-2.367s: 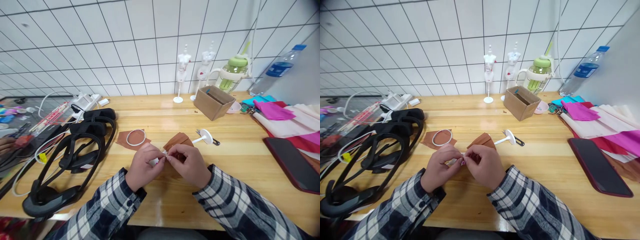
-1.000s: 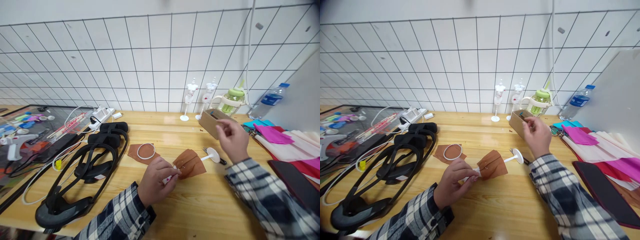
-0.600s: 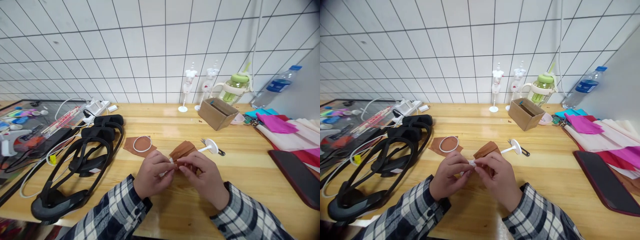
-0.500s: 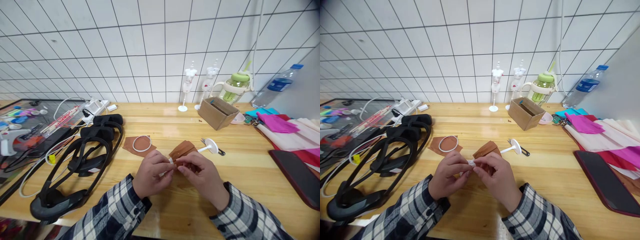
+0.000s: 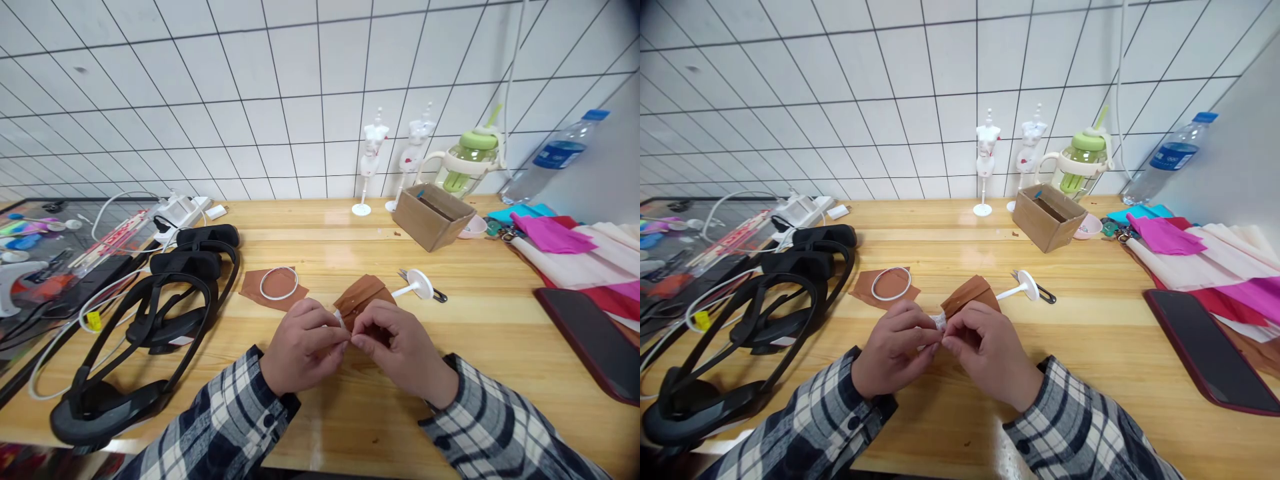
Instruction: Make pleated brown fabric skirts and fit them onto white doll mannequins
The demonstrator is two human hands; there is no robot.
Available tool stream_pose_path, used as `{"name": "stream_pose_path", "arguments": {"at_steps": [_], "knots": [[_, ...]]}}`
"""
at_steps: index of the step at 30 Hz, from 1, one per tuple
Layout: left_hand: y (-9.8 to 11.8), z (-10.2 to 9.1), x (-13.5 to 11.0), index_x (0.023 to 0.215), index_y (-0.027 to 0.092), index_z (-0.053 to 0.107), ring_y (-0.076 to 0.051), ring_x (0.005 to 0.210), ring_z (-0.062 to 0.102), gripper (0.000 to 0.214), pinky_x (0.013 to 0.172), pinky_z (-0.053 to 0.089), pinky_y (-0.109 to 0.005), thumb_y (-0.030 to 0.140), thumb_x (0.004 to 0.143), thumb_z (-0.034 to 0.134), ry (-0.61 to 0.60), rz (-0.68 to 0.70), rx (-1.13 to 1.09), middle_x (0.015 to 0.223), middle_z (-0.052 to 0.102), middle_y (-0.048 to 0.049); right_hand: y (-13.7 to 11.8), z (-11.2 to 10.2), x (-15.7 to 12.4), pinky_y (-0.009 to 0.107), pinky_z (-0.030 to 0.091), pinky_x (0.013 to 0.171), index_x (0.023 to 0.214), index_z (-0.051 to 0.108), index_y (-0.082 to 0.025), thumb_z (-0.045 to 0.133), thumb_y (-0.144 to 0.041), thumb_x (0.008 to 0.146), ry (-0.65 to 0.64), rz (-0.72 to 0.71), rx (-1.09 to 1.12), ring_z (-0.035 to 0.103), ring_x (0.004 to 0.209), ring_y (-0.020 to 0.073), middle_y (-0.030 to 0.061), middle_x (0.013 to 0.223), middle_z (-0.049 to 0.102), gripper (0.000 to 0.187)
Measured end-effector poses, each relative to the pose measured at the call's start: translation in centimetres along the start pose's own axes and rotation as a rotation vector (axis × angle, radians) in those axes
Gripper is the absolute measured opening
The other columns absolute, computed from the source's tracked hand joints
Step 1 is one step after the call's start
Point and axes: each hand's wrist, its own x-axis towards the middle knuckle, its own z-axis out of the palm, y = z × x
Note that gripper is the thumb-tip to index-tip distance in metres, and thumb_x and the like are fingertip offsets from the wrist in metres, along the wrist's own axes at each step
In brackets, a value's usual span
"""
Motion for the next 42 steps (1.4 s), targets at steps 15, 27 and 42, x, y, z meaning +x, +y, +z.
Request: {"name": "stream_pose_path", "arguments": {"at_steps": [15,27,42], "knots": [[-2.6,-0.4,-0.4,0.099,0.022,0.065,-0.026,0.089,0.063,0.032,0.078,0.047,-0.038,0.032,0.071,0.077,-0.407,-0.369,0.3,0.092,0.069,-0.0048,6.4,-7.4,1.9,0.041,0.052,0.085,0.154,0.013,-0.025,0.05,-0.032,0.093,0.119,0.03,-0.524,0.066,0.104,0.0239,0.0085,0.123,0.067,0.071],[-1.0,-3.5,4.4,0.111,0.024,0.068,-0.023,0.102,0.062,0.029,0.091,0.048,-0.038,0.038,0.087,0.061,-0.337,-0.246,0.219,0.109,0.069,-0.0063,2.4,-3.9,0.5,0.043,0.046,0.096,0.143,0.037,-0.02,0.054,-0.031,0.089,0.278,-0.128,-0.728,0.053,0.122,0.0291,0.0123,0.138,0.054,0.059],[-1.6,0.7,3.6,0.1,0.02,0.062,-0.023,0.089,0.057,0.018,0.077,0.045,-0.036,0.029,0.085,0.061,-0.373,-0.23,0.108,0.092,0.064,-0.0058,1.3,-2.3,-0.2,0.042,0.034,0.081,0.155,0.006,-0.022,0.053,-0.018,0.09,0.048,-0.368,-0.931,0.051,0.083,0.0208,0.0009,0.088,0.068,0.081]]}}
